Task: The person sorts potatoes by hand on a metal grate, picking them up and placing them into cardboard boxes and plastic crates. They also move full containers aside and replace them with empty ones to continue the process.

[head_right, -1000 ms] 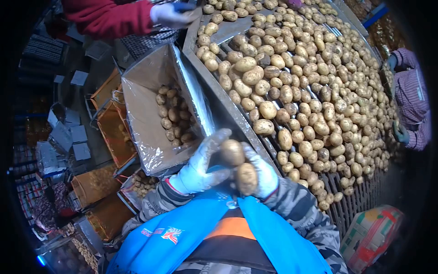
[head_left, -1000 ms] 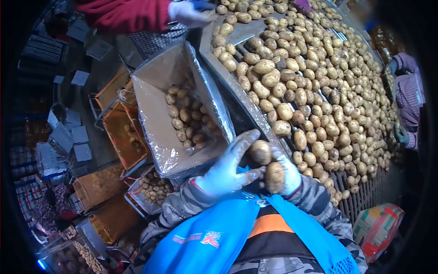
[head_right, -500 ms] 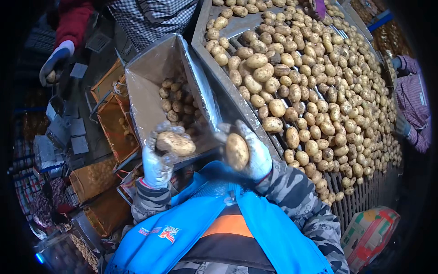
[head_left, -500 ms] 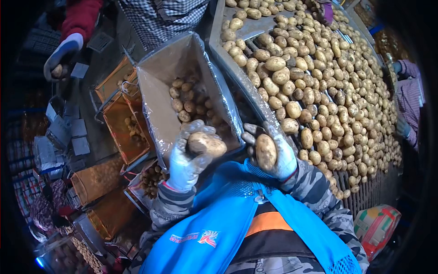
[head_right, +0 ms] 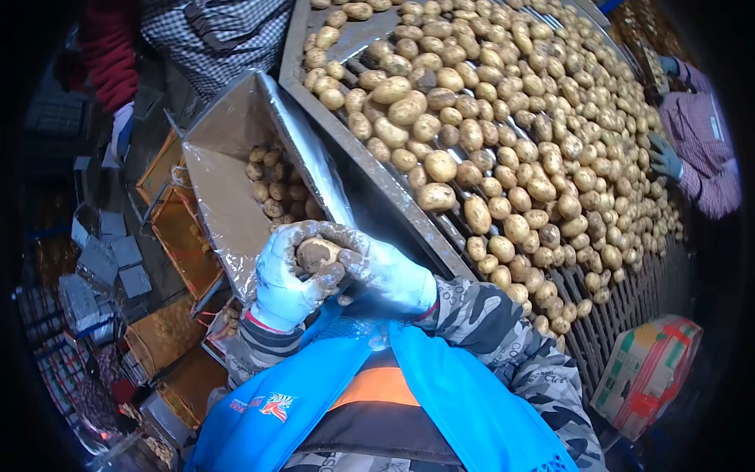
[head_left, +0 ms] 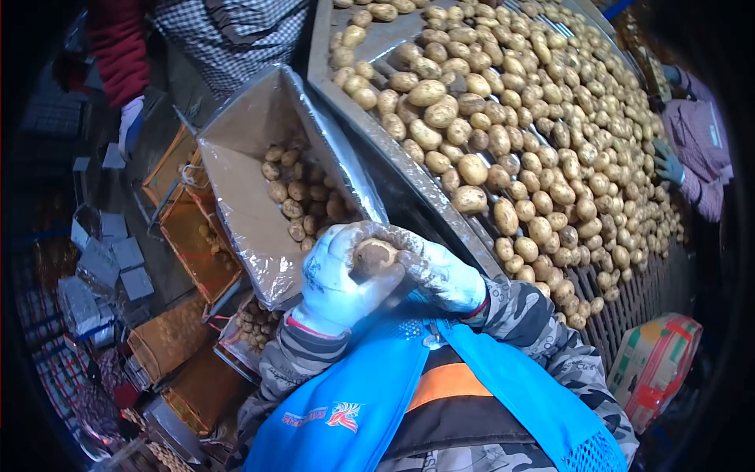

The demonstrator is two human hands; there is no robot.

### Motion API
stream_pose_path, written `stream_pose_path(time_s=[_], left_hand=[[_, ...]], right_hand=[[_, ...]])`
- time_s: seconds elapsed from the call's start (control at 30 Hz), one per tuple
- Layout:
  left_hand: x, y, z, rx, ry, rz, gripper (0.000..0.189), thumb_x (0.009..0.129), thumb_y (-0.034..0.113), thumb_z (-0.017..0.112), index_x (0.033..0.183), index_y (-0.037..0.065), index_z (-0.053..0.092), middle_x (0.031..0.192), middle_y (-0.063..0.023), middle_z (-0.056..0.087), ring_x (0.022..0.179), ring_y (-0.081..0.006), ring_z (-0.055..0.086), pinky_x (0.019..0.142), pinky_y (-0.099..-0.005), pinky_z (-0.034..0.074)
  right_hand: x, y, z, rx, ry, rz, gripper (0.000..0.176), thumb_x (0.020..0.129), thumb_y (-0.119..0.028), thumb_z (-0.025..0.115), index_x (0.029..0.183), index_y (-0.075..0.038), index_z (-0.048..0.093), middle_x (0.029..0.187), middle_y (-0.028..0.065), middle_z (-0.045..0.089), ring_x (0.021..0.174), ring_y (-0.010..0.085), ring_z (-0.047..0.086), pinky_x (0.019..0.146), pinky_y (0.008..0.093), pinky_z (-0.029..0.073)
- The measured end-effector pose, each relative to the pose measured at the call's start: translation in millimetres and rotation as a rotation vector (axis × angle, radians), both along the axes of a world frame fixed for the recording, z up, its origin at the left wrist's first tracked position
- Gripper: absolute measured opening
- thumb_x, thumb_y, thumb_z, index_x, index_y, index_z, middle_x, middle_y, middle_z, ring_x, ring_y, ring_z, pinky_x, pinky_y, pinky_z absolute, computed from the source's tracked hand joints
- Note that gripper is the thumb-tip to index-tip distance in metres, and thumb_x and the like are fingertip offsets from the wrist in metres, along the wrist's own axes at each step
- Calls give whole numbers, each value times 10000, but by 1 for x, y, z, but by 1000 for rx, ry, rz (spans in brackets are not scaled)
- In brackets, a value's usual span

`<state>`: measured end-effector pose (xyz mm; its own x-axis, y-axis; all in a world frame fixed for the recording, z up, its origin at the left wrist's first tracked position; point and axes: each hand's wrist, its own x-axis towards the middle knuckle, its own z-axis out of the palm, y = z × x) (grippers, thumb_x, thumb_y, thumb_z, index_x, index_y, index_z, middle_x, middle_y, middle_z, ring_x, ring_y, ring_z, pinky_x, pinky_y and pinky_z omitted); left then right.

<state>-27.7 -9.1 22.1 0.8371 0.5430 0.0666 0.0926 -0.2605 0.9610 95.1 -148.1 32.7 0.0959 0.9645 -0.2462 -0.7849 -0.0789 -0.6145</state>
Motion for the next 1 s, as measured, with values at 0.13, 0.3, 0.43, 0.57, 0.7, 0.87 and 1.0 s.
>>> stream_pose_path(time_s=[0.13,0.3,0.43,0.57,0.7,0.87,1.0], left_hand=[[29,-10,12,398,169,-176,405,764,340,729,941,-10,627,835,-172,638,747,-313,646,674,-363,512],[56,-35,0,258,299,-303,239,854,234,644,915,3,645,769,-164,642,697,-295,644,638,-351,510],[83,-50,-10,264,283,-409,143,865,137,601,912,6,633,755,-153,641,703,-287,645,635,-343,506],[107,-58,-22,282,246,-570,153,829,146,611,937,40,637,808,-189,644,801,-367,633,680,-412,509],[128,-54,-44,-62,32,-718,291,911,199,557,1147,30,588,956,-114,639,770,-270,626,676,-362,515],[129,-64,-20,-271,152,-884,535,928,318,585,1331,-7,452,1287,-127,516,1098,-233,550,977,-352,414],[125,-68,-14,-58,157,-768,349,923,260,592,1125,-23,623,1064,-141,645,1017,-198,587,903,-339,458]], right_hand=[[3,-30,-4,-129,-148,-79,590,916,-424,590,1342,-45,439,1044,12,580,814,66,512,663,230,447],[10,-69,-8,-214,-125,-131,656,891,-487,599,1335,-30,444,1078,13,576,824,58,505,677,212,440],[17,-91,-10,-278,-219,-195,640,888,-524,582,1287,-31,495,1038,23,595,801,70,516,649,222,450],[19,-112,-19,-320,-266,-311,628,905,-529,544,1315,-58,480,1087,44,591,842,89,540,625,241,476],[31,-127,-9,-289,-235,-443,503,970,-392,494,1267,14,501,1088,97,615,784,150,627,677,260,515],[34,-141,-26,-233,-304,-436,637,938,-540,465,1318,-29,475,1082,93,616,810,136,610,648,237,505],[31,-137,-29,-237,-273,-388,636,927,-549,481,1302,-35,491,1063,80,623,782,124,607,639,234,500]])
